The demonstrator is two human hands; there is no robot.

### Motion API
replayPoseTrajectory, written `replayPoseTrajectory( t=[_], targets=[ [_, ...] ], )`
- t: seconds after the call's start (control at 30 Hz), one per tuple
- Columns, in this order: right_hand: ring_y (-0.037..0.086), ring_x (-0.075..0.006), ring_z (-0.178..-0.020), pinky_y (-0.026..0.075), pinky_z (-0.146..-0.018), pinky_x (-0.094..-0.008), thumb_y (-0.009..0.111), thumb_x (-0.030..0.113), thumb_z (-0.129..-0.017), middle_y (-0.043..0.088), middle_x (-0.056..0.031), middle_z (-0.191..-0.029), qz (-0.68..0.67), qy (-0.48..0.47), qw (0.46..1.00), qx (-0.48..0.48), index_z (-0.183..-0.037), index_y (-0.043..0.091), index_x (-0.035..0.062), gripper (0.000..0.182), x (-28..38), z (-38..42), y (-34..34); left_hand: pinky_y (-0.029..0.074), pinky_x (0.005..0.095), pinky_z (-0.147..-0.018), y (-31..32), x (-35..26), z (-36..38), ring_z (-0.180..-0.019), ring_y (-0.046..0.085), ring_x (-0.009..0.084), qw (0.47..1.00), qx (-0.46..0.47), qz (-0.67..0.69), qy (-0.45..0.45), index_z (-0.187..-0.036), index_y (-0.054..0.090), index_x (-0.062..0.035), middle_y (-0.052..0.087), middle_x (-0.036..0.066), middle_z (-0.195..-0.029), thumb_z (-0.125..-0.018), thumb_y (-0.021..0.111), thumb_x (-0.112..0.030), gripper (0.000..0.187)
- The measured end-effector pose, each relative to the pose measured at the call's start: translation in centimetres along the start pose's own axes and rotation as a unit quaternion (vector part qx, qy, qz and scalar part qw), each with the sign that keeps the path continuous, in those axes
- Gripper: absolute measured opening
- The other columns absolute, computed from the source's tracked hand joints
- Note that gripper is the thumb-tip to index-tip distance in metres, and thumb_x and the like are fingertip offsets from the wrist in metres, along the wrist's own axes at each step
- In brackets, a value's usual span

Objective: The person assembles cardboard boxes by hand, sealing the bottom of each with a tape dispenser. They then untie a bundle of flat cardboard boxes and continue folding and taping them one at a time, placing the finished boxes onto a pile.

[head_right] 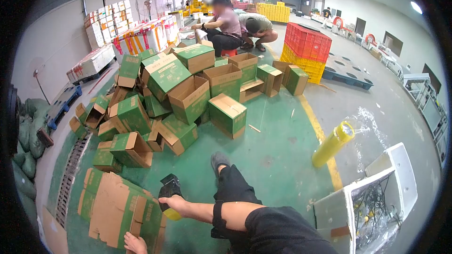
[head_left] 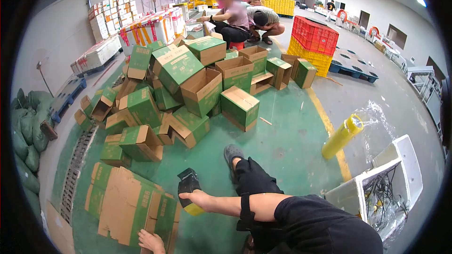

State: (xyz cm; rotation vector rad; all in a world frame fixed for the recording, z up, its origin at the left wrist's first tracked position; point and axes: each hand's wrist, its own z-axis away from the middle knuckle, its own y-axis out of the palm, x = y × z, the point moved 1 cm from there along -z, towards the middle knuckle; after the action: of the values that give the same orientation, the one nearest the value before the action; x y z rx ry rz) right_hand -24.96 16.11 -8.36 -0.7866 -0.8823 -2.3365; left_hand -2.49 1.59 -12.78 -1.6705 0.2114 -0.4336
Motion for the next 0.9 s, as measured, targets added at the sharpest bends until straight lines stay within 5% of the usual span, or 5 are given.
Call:
replayPoseTrajectory(
  t=[0.1,0.4,0.47,0.9],
  targets=[
    [0.057,-0.0227,-0.075,0.045,-0.064,-0.0359,0.059,0.031,-0.076,0.057,-0.0126,-0.091,0.000,0.010,1.000,0.011,-0.100,0.052,-0.0049,0.044,0.2,0.7,0.4,0.031,0.0480,-0.087,3.5,0.7,-0.9,-0.098,0.045,0.0281,0.997,-0.023,0.066,-0.033,-0.107,0.040,-0.0043,0.046,0.012,-0.101,-0.067,0.064,-0.011,0.047],
    [0.058,-0.0198,-0.069,0.045,-0.059,-0.0323,0.058,0.036,-0.076,0.059,-0.0112,-0.083,0.031,-0.037,0.998,-0.029,-0.092,0.056,-0.0040,0.043,-0.1,0.4,0.5,0.032,0.0465,-0.085,2.6,0.6,-0.8,-0.099,0.045,0.0281,0.998,-0.013,0.057,-0.025,-0.105,0.040,-0.0037,0.045,0.013,-0.103,-0.068,0.064,-0.013,0.046],
    [0.057,-0.0224,-0.071,0.046,-0.060,-0.0351,0.061,0.035,-0.072,0.057,-0.0123,-0.088,0.080,-0.006,0.996,-0.031,-0.096,0.053,-0.0046,0.047,0.4,0.4,0.2,0.040,0.0462,-0.073,-0.4,-0.1,0.2,-0.092,0.051,0.0269,1.000,-0.002,0.000,0.014,-0.104,0.044,-0.0097,0.050,0.010,-0.098,-0.072,0.060,-0.028,0.040],
    [0.057,-0.0227,-0.074,0.046,-0.062,-0.0352,0.061,0.034,-0.074,0.056,-0.0128,-0.092,0.020,-0.004,1.000,0.012,-0.100,0.052,-0.0063,0.049,0.3,0.4,0.2,0.038,0.0476,-0.076,0.4,0.3,0.2,-0.091,0.051,0.0270,1.000,-0.013,0.015,-0.010,-0.106,0.045,-0.0108,0.051,0.009,-0.098,-0.070,0.061,-0.028,0.043]
  ],
)
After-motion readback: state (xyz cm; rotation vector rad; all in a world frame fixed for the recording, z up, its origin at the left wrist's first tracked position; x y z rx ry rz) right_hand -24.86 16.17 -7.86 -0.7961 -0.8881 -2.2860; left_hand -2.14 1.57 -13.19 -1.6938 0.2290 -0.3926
